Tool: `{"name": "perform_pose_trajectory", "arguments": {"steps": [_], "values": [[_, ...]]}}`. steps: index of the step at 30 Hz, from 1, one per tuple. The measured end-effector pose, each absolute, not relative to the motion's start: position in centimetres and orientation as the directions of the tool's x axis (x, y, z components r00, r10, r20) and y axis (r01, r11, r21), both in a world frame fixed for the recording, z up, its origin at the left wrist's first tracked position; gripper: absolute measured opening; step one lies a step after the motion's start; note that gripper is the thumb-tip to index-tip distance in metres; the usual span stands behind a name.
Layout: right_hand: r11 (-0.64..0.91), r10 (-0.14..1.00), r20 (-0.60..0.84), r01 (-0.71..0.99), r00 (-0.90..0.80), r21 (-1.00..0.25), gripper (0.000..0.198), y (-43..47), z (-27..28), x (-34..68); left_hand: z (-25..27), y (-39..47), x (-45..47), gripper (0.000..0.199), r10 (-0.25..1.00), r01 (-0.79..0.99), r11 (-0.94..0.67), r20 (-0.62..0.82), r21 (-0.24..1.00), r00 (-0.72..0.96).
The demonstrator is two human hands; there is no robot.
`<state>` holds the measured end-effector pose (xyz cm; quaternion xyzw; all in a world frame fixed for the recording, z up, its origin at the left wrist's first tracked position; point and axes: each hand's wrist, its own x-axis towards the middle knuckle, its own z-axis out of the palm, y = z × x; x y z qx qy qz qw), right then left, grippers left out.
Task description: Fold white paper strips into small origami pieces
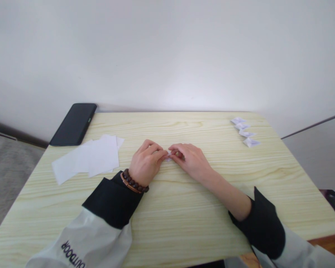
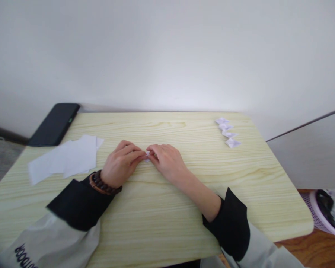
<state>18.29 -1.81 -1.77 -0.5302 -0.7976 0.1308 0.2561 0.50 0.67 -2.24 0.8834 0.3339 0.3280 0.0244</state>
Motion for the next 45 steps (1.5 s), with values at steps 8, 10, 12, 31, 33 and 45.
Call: {"name": "perform_pose_trajectory", "arguments": {"steps": [8, 10, 12, 31, 33, 45], "values": [[0.395, 0.911, 0.324, 0.762, -0.254, -0.514, 0.012, -1.9, -2.4, 18.5, -2.6, 0.8, 0.4, 0.017, 0.664, 0.615, -0.736, 0.482, 0.284, 0.572], [0.395, 0.91, 0.344, 0.74, -0.232, -0.545, 0.014, -1.8, -2.7, 18.7, -2.6, 0.9, 0.4, 0.017, 0.669, 0.622, -0.73, 0.482, 0.282, 0.566], [0.402, 0.907, 0.356, 0.725, -0.228, -0.56, 0.016, -1.7, -2.8, 18.8, -2.6, 0.9, 0.4, 0.016, 0.667, 0.627, -0.73, 0.486, 0.273, 0.565], [0.485, 0.864, 0.327, 0.808, -0.383, -0.333, 0.024, -2.0, -1.8, 18.4, -2.8, 0.8, 0.5, 0.016, 0.701, 0.656, -0.695, 0.481, 0.295, 0.526], [0.489, 0.861, 0.317, 0.821, -0.399, -0.294, 0.025, -2.0, -1.7, 18.3, -2.7, 0.8, 0.5, 0.016, 0.706, 0.658, -0.692, 0.465, 0.296, 0.533], [0.559, 0.816, 0.288, 0.812, -0.502, -0.169, 0.026, -2.0, -1.7, 17.9, -2.4, 0.6, 0.8, 0.017, 0.693, 0.642, -0.708, 0.465, 0.295, 0.551]]}}
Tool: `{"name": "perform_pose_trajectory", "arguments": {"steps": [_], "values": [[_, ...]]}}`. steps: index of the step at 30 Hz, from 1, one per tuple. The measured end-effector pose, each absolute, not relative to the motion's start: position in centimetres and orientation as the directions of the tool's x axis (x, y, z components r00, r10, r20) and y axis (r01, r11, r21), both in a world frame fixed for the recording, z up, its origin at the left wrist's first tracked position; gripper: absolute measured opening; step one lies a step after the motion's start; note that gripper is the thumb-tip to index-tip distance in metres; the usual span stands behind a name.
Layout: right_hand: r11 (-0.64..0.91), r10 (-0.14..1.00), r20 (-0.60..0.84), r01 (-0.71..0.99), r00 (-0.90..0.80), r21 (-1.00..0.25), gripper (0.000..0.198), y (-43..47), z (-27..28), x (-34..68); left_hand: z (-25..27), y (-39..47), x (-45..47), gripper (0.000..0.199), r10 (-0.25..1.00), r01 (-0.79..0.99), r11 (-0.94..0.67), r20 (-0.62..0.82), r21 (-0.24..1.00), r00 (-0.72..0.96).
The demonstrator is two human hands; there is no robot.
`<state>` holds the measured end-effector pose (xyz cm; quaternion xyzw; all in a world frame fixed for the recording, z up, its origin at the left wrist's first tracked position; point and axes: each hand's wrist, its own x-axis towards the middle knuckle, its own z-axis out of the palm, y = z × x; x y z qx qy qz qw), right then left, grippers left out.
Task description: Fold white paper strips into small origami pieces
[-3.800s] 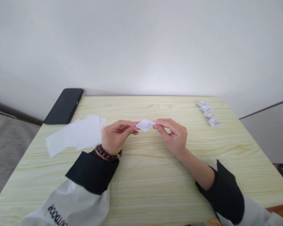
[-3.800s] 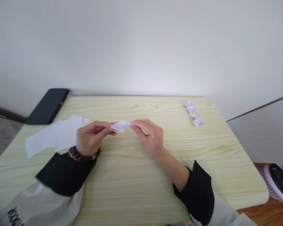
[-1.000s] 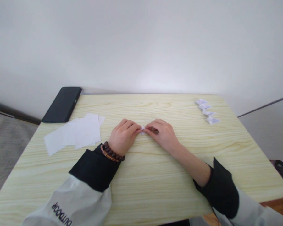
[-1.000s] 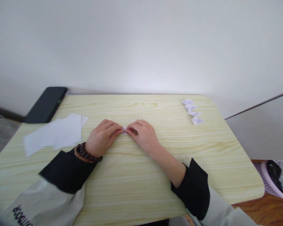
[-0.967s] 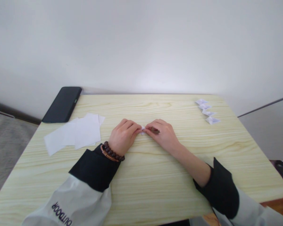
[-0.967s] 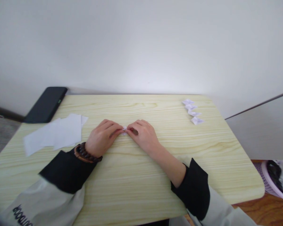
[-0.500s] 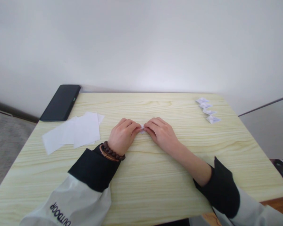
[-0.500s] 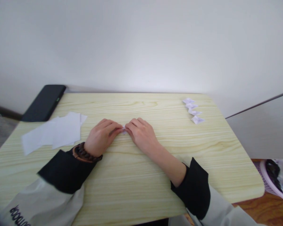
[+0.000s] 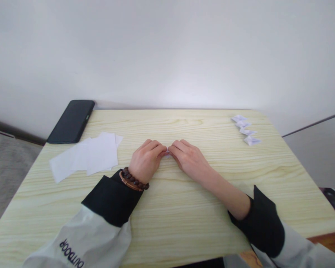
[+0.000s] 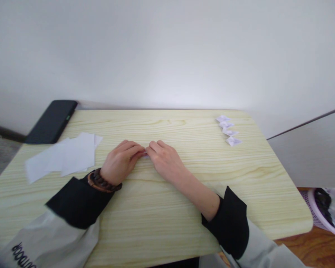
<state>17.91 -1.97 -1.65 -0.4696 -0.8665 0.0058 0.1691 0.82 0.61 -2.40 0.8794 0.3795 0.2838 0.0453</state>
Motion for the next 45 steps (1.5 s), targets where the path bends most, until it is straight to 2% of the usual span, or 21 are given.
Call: {"name": "perform_pose_trajectory", "arguments": {"steps": [3, 8, 10, 13, 18, 22, 29, 31, 35, 39, 45], "values": [[0.55, 0.826, 0.304, 0.798, -0.475, -0.247, 0.024, -1.8, -1.8, 18.1, -2.5, 0.8, 0.7, 0.016, 0.698, 0.633, -0.705, 0.473, 0.321, 0.538], [0.505, 0.853, 0.433, 0.668, -0.291, -0.546, 0.017, -1.4, -2.3, 18.7, -1.9, 1.2, 0.4, 0.012, 0.737, 0.569, -0.671, 0.504, 0.475, 0.45], [0.485, 0.857, 0.477, 0.62, -0.196, -0.616, 0.015, -1.4, -2.3, 18.9, -1.6, 1.3, 0.4, 0.01, 0.746, 0.518, -0.663, 0.539, 0.541, 0.392], [0.481, 0.853, 0.509, 0.558, -0.119, -0.676, 0.013, -1.6, -2.1, 18.9, -1.5, 1.2, 0.4, 0.006, 0.753, 0.393, -0.658, 0.576, 0.643, 0.318], [0.456, 0.868, 0.495, 0.46, -0.04, -0.762, 0.011, -1.9, -1.9, 18.7, -2.0, 1.0, 0.5, 0.006, 0.836, 0.132, -0.536, 0.502, 0.834, 0.221], [0.43, 0.884, 0.468, 0.381, 0.007, -0.818, 0.011, -2.1, -1.8, 18.6, -2.1, 0.9, 0.7, 0.009, 0.857, -0.006, -0.497, 0.492, 0.868, 0.151], [0.389, 0.905, 0.418, 0.246, 0.077, -0.888, 0.011, -2.1, -2.2, 18.5, -1.6, 0.8, 1.0, 0.017, 0.878, -0.115, -0.452, 0.464, 0.885, 0.117], [0.407, 0.896, 0.438, 0.263, 0.07, -0.875, 0.01, -2.1, -2.2, 18.5, -1.6, 0.7, 1.0, 0.017, 0.879, -0.115, -0.448, 0.461, 0.886, 0.124], [0.462, 0.854, 0.519, 0.404, 0.037, -0.789, 0.008, -2.1, -2.1, 18.6, -1.9, 0.7, 0.7, 0.014, 0.879, -0.057, -0.453, 0.457, 0.89, 0.138], [0.482, 0.832, 0.554, 0.512, -0.015, -0.711, 0.009, -2.0, -1.8, 18.8, -2.0, 1.0, 0.0, 0.012, 0.881, 0.123, -0.463, 0.44, 0.878, 0.174], [0.477, 0.854, 0.494, 0.624, -0.164, -0.619, 0.011, -1.3, -2.3, 19.4, -1.3, 1.8, -1.2, 0.014, 0.809, 0.456, -0.587, 0.466, 0.669, 0.358]]}}
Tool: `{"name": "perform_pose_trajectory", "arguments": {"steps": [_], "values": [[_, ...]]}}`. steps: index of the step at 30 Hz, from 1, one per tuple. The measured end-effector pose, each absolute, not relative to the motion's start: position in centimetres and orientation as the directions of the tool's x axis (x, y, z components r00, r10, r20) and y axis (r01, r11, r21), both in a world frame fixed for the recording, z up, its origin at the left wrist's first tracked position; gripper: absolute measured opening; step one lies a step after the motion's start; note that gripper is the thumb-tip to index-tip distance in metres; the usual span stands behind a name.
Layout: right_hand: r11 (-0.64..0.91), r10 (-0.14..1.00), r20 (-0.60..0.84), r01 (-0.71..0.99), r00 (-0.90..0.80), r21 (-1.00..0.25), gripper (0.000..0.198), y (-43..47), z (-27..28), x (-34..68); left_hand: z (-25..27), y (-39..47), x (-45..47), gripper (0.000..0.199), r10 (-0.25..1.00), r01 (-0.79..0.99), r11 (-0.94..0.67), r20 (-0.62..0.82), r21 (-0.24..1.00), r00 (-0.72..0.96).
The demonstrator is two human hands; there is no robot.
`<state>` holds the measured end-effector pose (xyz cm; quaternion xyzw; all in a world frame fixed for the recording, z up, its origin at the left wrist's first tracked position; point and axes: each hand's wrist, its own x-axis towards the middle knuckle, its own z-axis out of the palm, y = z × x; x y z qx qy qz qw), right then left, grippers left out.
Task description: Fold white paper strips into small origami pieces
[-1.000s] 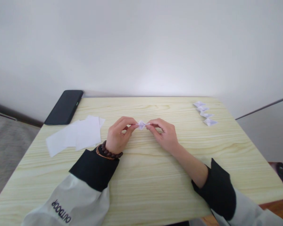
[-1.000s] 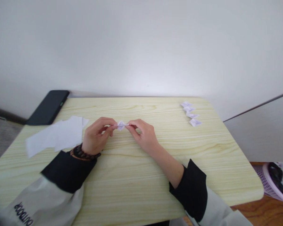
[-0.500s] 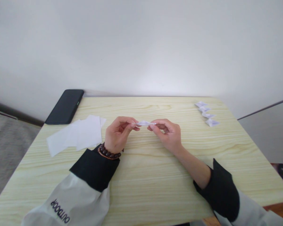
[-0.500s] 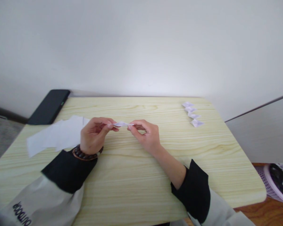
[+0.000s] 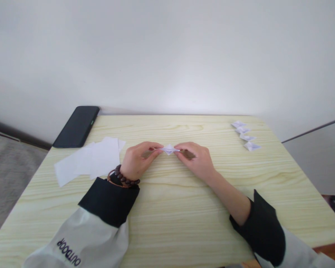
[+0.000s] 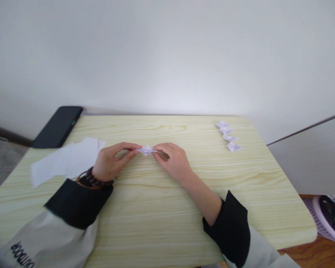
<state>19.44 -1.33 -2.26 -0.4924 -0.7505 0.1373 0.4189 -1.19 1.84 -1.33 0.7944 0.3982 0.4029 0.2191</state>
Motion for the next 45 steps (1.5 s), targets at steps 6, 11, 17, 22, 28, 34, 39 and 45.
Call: {"name": "perform_pose_trajectory", "arguments": {"steps": [6, 11, 17, 22, 28, 34, 39, 45], "values": [[0.486, 0.85, 0.477, 0.681, -0.222, -0.548, 0.012, -1.0, -2.9, 19.6, -1.6, 2.2, -1.4, 0.012, 0.704, 0.478, -0.71, 0.509, 0.517, 0.496], [0.514, 0.836, 0.483, 0.678, -0.259, -0.526, 0.015, -1.2, -3.0, 19.6, -1.8, 2.3, -1.3, 0.013, 0.661, 0.47, -0.751, 0.528, 0.465, 0.533], [0.593, 0.788, 0.496, 0.667, -0.365, -0.451, 0.01, -1.2, -2.4, 19.5, -2.0, 2.2, -1.1, 0.013, 0.662, 0.487, -0.75, 0.524, 0.447, 0.536], [0.602, 0.788, 0.476, 0.655, -0.391, -0.457, 0.009, -1.2, -2.1, 19.3, -2.0, 2.0, -0.9, 0.012, 0.687, 0.536, -0.725, 0.501, 0.432, 0.526], [0.594, 0.795, 0.461, 0.659, -0.394, -0.461, 0.009, -1.3, -2.0, 19.3, -1.8, 1.9, -0.9, 0.011, 0.71, 0.565, -0.704, 0.442, 0.431, 0.547], [0.579, 0.805, 0.457, 0.667, -0.378, -0.468, 0.009, -1.4, -2.0, 19.4, -1.8, 1.9, -0.9, 0.012, 0.723, 0.572, -0.691, 0.444, 0.442, 0.53], [0.587, 0.796, 0.484, 0.66, -0.365, -0.469, 0.012, -1.4, -2.3, 19.7, -1.7, 2.1, -1.3, 0.014, 0.721, 0.542, -0.693, 0.441, 0.476, 0.535], [0.548, 0.817, 0.485, 0.684, -0.312, -0.481, 0.013, -1.4, -2.6, 19.8, -1.4, 2.5, -2.3, 0.021, 0.755, 0.519, -0.649, 0.387, 0.556, 0.529]]}}
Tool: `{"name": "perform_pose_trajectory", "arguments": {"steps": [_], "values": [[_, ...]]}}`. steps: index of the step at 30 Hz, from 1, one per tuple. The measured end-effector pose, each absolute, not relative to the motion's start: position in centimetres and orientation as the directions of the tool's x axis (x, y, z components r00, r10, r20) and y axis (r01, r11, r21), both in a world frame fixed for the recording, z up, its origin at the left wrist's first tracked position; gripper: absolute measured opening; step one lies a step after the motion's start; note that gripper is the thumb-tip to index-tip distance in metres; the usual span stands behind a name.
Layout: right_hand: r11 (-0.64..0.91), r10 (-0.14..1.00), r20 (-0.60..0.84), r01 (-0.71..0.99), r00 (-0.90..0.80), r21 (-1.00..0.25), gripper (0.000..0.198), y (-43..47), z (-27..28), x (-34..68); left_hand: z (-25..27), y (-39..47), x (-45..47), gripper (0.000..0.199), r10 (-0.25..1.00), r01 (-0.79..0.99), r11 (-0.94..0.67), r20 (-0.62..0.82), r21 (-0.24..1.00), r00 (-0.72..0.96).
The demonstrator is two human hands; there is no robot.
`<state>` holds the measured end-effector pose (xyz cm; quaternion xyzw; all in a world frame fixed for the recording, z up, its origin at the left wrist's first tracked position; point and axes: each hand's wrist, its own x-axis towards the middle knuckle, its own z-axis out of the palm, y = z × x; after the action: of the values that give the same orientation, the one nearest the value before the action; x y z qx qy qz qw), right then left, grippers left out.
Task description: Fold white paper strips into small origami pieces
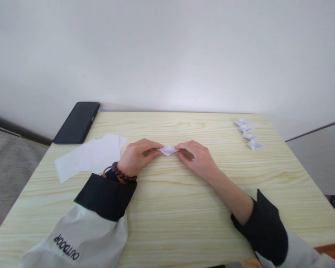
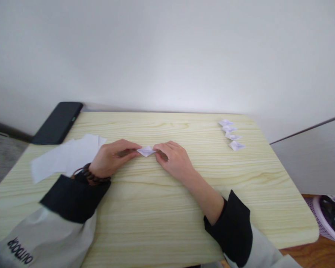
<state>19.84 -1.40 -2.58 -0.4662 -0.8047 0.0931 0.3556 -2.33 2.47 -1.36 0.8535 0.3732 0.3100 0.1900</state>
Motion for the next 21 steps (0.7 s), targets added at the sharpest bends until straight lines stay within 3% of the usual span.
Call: {"name": "perform_pose_trajectory", "arguments": {"steps": [4, 9, 15, 21], "values": [[0.51, 0.836, 0.48, 0.702, -0.267, -0.497, 0.012, -1.2, -2.8, 19.9, -1.6, 2.8, -2.6, 0.021, 0.797, 0.566, -0.602, 0.375, 0.564, 0.474], [0.535, 0.809, 0.531, 0.69, -0.252, -0.487, 0.01, -1.1, -2.8, 20.0, -1.9, 2.8, -2.3, 0.014, 0.709, 0.483, -0.705, 0.504, 0.519, 0.494], [0.665, 0.659, 0.732, 0.59, -0.173, -0.458, 0.011, -1.9, -1.9, 20.0, -0.6, 1.4, -1.5, 0.008, 0.618, 0.397, -0.782, 0.676, 0.48, 0.401], [0.701, 0.574, 0.809, 0.587, -0.127, -0.405, 0.017, -2.5, -1.2, 19.7, -0.4, 0.6, -1.1, 0.007, 0.569, 0.394, -0.802, 0.776, 0.45, 0.273]]}}
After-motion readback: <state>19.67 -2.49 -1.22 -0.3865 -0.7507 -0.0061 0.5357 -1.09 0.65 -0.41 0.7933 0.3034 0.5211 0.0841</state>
